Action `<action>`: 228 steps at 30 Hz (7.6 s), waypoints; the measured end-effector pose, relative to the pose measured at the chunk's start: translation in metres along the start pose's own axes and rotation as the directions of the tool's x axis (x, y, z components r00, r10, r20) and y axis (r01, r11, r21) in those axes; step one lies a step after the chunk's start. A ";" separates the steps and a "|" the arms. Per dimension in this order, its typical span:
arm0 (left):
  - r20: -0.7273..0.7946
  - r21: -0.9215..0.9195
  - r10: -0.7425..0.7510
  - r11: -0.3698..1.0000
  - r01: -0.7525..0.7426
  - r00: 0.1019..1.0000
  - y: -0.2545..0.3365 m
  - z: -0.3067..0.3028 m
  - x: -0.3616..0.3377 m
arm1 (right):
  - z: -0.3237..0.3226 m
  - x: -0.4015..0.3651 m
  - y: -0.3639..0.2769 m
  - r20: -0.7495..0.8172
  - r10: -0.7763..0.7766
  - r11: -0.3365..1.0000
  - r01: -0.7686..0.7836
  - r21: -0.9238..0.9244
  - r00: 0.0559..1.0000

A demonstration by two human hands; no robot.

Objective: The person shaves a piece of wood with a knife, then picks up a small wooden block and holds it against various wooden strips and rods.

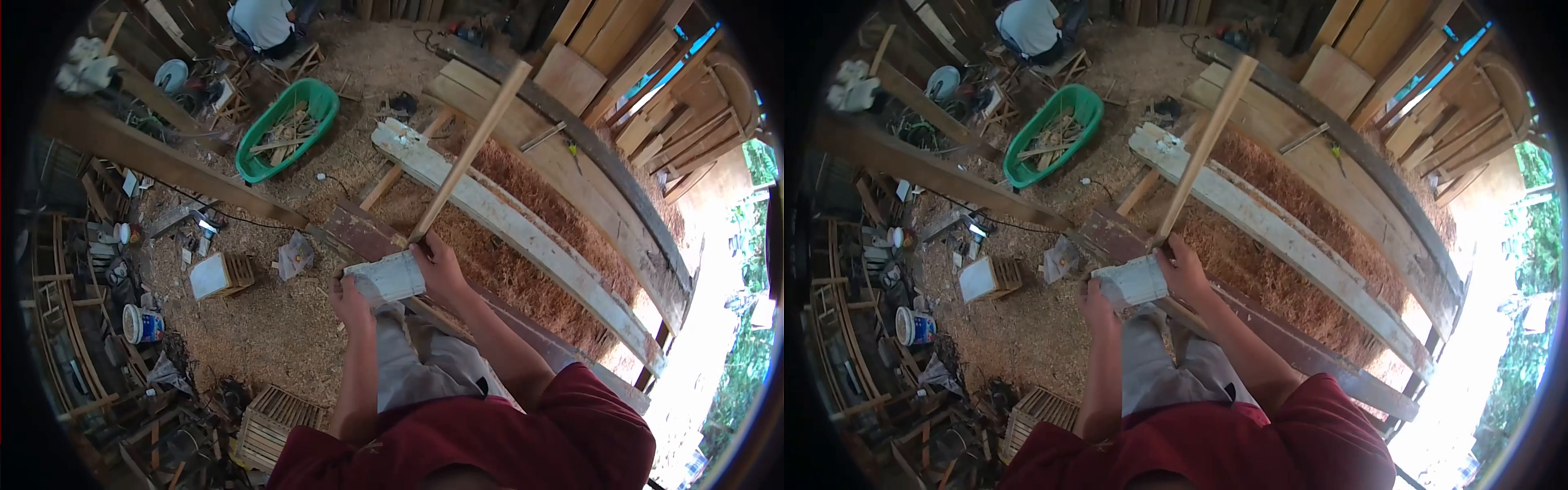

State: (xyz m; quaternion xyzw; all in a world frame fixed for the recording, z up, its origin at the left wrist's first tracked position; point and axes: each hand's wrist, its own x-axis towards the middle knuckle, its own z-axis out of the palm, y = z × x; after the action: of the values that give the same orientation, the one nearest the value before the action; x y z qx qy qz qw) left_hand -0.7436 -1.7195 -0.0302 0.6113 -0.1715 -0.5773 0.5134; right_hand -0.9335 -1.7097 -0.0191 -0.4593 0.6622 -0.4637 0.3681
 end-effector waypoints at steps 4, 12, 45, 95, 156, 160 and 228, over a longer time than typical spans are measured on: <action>0.069 -0.080 0.164 0.984 -0.158 0.984 0.045 0.002 -0.051 | -0.025 -0.026 -0.061 0.005 -0.024 0.999 0.024 -0.040 1.000; 0.172 -0.141 0.509 0.860 -0.490 0.843 0.116 -0.016 -0.128 | -0.044 -0.075 -0.134 0.026 -0.164 0.968 0.155 0.197 0.986; -0.219 0.348 0.914 0.399 -0.848 0.341 0.253 -0.501 -0.249 | 0.352 -0.327 -0.313 0.508 -0.649 0.725 0.260 0.637 0.566; -0.259 0.411 0.723 0.682 -0.605 0.640 0.694 -0.819 0.648 | 1.107 0.178 -0.409 0.444 0.525 0.833 -0.334 -0.441 0.726; 0.060 0.830 0.147 0.541 -0.131 0.987 0.263 -0.798 1.404 | 1.584 0.638 0.171 0.670 0.159 0.842 -0.454 0.291 0.725; 0.019 0.707 0.053 0.705 -0.050 0.998 0.243 -0.795 1.407 | 1.598 0.634 0.198 0.663 0.235 0.853 -0.478 0.210 0.710; -0.028 0.162 0.558 0.821 -0.547 0.830 0.344 -0.797 1.370 | 1.615 0.587 0.060 0.762 -0.187 0.729 -0.433 0.531 0.620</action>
State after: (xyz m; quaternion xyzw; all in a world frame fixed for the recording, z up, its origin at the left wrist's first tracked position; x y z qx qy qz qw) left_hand 0.4676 -2.6185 -0.6266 0.5925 -0.3644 -0.3665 0.6179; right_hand 0.3452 -2.7042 -0.5953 -0.3958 0.2549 -0.3964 0.7882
